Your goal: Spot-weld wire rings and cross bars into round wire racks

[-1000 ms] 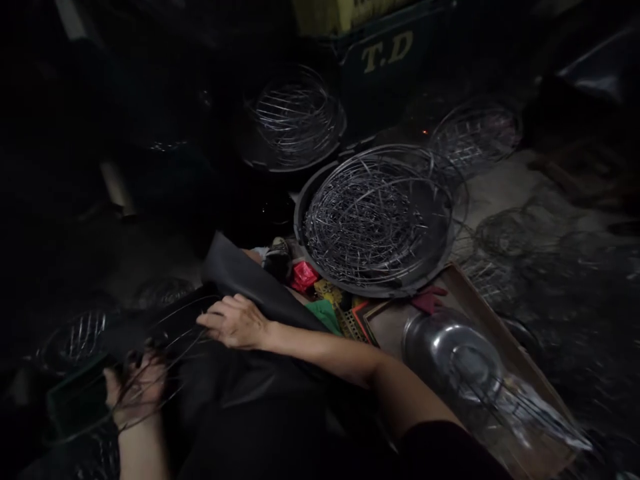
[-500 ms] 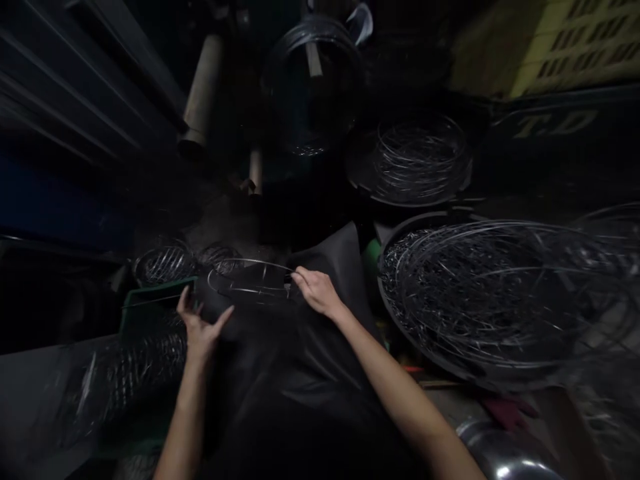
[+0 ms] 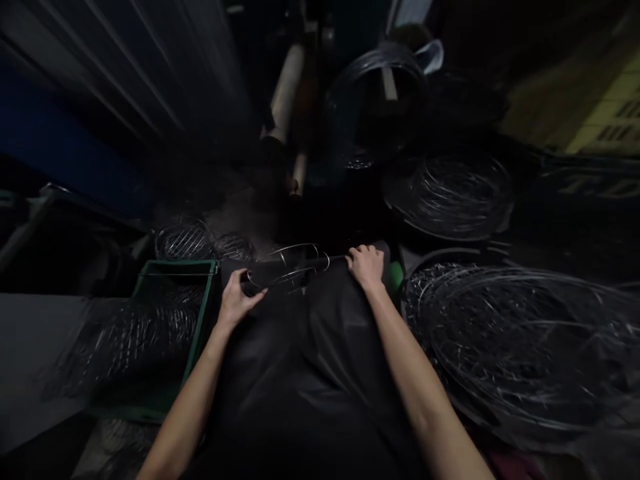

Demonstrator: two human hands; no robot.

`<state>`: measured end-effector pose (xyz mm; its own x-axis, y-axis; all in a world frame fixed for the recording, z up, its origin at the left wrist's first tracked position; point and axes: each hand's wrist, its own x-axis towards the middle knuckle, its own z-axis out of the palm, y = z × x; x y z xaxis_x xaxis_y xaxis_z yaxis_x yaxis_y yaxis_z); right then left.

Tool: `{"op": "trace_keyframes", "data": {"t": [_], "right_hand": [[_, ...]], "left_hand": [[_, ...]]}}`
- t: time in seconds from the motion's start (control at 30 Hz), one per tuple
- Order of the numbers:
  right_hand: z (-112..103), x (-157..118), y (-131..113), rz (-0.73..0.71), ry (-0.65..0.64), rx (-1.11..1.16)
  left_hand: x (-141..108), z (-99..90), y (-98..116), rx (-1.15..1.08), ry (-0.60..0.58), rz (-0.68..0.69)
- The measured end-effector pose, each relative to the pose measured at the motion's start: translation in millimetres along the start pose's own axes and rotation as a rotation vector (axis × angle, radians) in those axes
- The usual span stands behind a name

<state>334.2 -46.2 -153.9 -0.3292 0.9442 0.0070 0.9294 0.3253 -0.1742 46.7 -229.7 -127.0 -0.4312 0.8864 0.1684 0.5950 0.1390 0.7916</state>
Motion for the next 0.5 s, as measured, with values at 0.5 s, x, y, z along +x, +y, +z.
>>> {"op": "trace_keyframes", "data": {"t": [0.5], "right_hand": [[20.8,-130.3,-49.2,-0.097,0.110,-0.127]], "left_hand": [[14.1,-15.0,-6.6,-0.416,-0.038,-0.222]]}}
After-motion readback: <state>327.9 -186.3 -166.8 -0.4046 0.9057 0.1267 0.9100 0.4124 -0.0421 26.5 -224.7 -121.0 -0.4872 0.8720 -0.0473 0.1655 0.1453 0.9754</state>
